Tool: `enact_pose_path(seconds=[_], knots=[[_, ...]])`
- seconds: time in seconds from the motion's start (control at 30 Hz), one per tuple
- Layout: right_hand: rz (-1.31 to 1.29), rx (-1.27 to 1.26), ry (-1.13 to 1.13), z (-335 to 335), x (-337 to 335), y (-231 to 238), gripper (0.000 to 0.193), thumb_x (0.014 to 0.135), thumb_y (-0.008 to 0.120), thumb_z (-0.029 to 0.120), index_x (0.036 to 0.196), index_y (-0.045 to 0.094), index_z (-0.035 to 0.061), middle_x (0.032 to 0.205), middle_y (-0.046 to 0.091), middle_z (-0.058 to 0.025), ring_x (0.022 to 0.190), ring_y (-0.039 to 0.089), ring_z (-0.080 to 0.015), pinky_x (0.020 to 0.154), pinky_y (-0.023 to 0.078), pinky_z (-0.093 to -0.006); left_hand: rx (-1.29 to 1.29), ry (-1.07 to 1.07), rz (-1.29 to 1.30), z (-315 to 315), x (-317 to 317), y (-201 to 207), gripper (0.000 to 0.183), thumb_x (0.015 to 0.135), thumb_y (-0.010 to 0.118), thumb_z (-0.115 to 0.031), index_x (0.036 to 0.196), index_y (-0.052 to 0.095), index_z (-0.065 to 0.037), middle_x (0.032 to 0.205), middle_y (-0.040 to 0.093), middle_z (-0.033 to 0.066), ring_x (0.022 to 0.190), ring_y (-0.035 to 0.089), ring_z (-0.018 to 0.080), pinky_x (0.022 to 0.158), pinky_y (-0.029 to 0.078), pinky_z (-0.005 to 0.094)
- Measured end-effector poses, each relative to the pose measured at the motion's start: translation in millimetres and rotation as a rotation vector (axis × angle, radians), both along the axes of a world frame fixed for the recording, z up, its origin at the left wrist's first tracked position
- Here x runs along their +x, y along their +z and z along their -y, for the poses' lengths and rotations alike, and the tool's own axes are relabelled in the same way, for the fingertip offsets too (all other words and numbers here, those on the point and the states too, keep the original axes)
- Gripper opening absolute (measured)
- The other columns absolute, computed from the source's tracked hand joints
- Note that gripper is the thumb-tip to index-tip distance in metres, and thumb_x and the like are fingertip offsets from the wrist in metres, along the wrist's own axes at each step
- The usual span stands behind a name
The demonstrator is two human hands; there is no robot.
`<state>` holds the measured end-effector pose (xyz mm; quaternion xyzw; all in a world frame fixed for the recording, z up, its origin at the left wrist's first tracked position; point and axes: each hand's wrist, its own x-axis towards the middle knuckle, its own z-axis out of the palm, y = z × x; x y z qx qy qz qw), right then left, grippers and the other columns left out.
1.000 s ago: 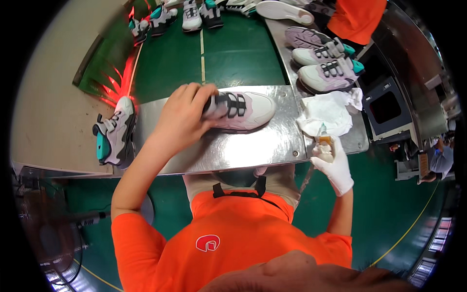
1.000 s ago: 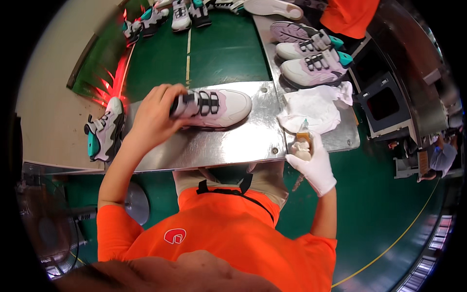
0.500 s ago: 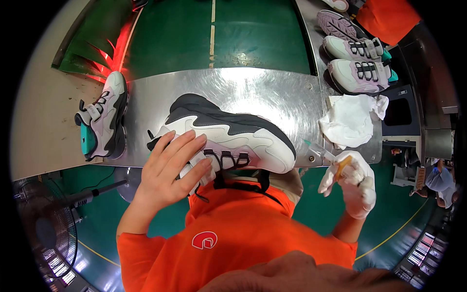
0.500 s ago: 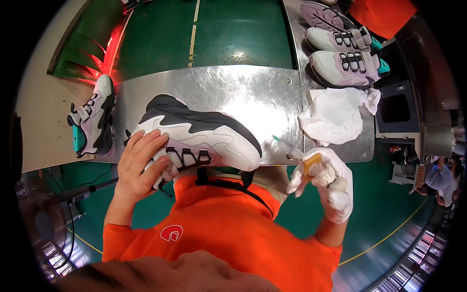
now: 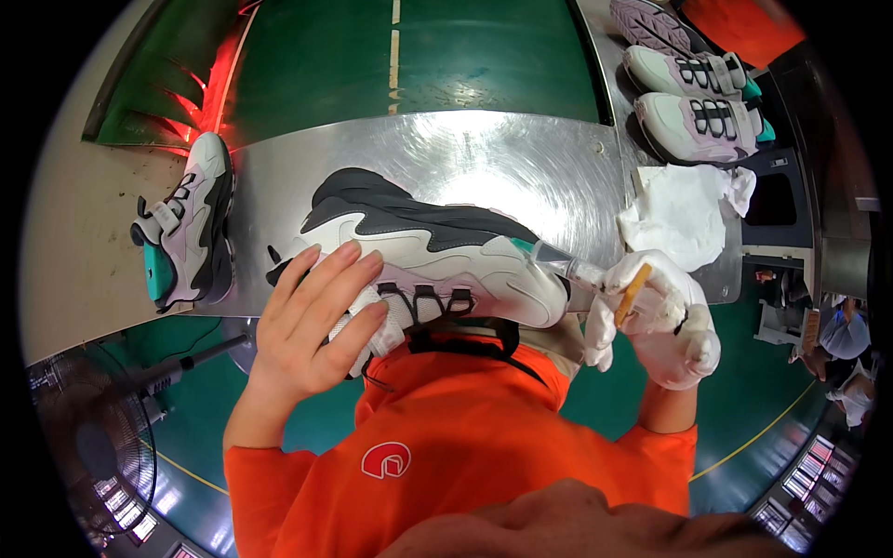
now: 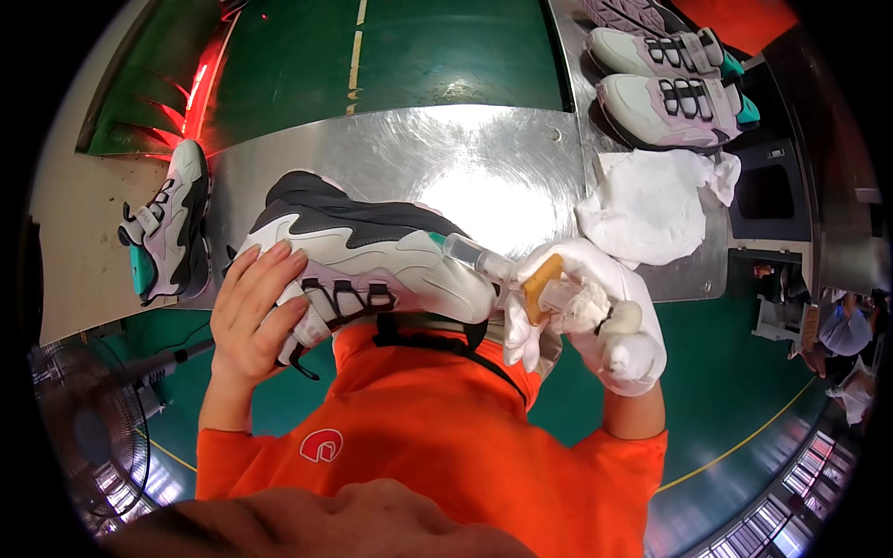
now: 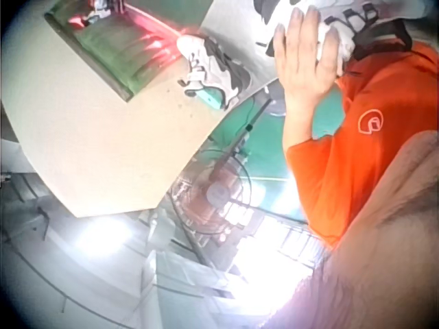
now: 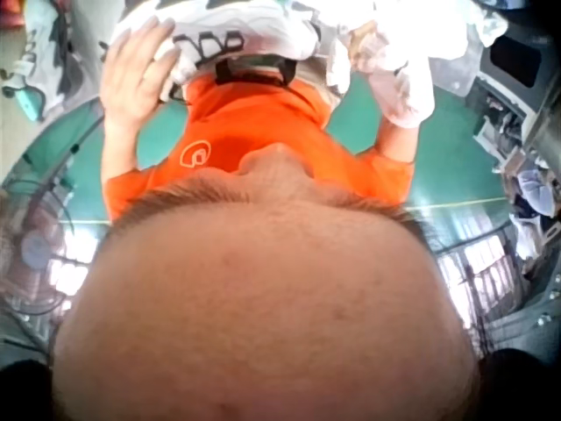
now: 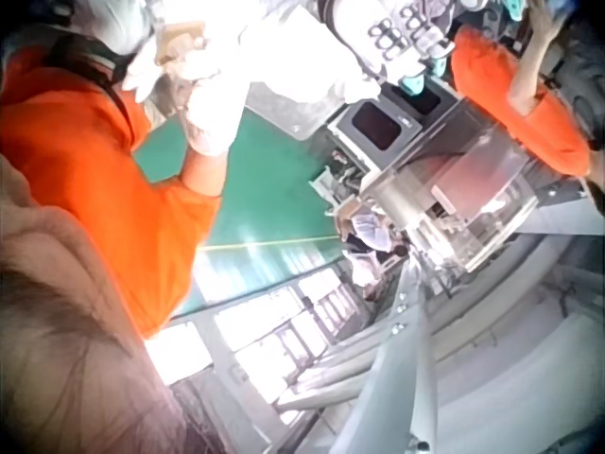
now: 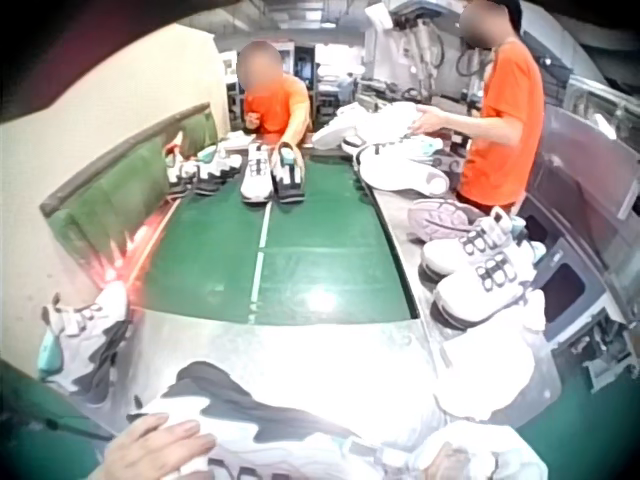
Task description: The person uses a syringe to apply glue to the seams of white and teal sneakers on a factory assembly line. They pick up each shoe, inject glue into specific areas, and place the shoe back on the conveyor belt. Other workers are visible in the background performing similar tasks.
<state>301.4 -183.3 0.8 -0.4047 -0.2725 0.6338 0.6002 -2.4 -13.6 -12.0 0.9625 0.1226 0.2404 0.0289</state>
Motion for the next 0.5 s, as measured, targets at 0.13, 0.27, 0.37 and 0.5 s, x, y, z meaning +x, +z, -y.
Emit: enact_pose_path(seconds=[0.13,0.27,0.37,0.5], knots=[[-0.031,-0.011,0.007,6,6,3,0.092,0.059,0.082,0.047,0.118,0.049,-0.0157,0.089,0.062,-0.0239,0.076,0.067,-0.03,0.056,0.055,-0.034,0.002,-0.005,0.011,1,0,-2,0.02,0.084,0.067,-0.008,0.102,0.058,-0.01,0.116,0.067,0.0144,0.113,0.062,0.0319,0.095,0.049,0.0471],[0.035,-0.02,-0.041,9,3,8,0.09,0.062,0.081,0.053,0.112,0.049,-0.0134,0.079,0.06,-0.0249,0.063,0.062,-0.0319,0.049,0.05,-0.0346,-0.001,0.001,0.006,4,0,-3,0.022,0.086,0.065,-0.008,0.106,0.056,-0.01,0.116,0.067,0.0153,0.113,0.062,0.0328,0.095,0.049,0.0476],[-0.011,-0.014,-0.002,20,11,0,0.092,0.062,0.083,0.051,0.116,0.049,-0.015,0.087,0.062,-0.0231,0.071,0.065,-0.0306,0.054,0.053,-0.0341,-0.003,0.006,0.011,7,0,-2,0.022,0.087,0.064,-0.008,0.107,0.055,-0.01,0.117,0.067,0.0157,0.112,0.063,0.0333,0.095,0.049,0.0479],[-0.029,0.002,-0.001,29,16,-5,0.094,0.061,0.084,0.052,0.117,0.05,-0.0155,0.089,0.062,-0.0221,0.073,0.066,-0.0302,0.055,0.054,-0.0338,0.005,0.016,-0.004,10,2,-1,0.022,0.088,0.063,-0.008,0.109,0.055,-0.009,0.117,0.066,0.0165,0.112,0.063,0.0338,0.094,0.049,0.0484]])
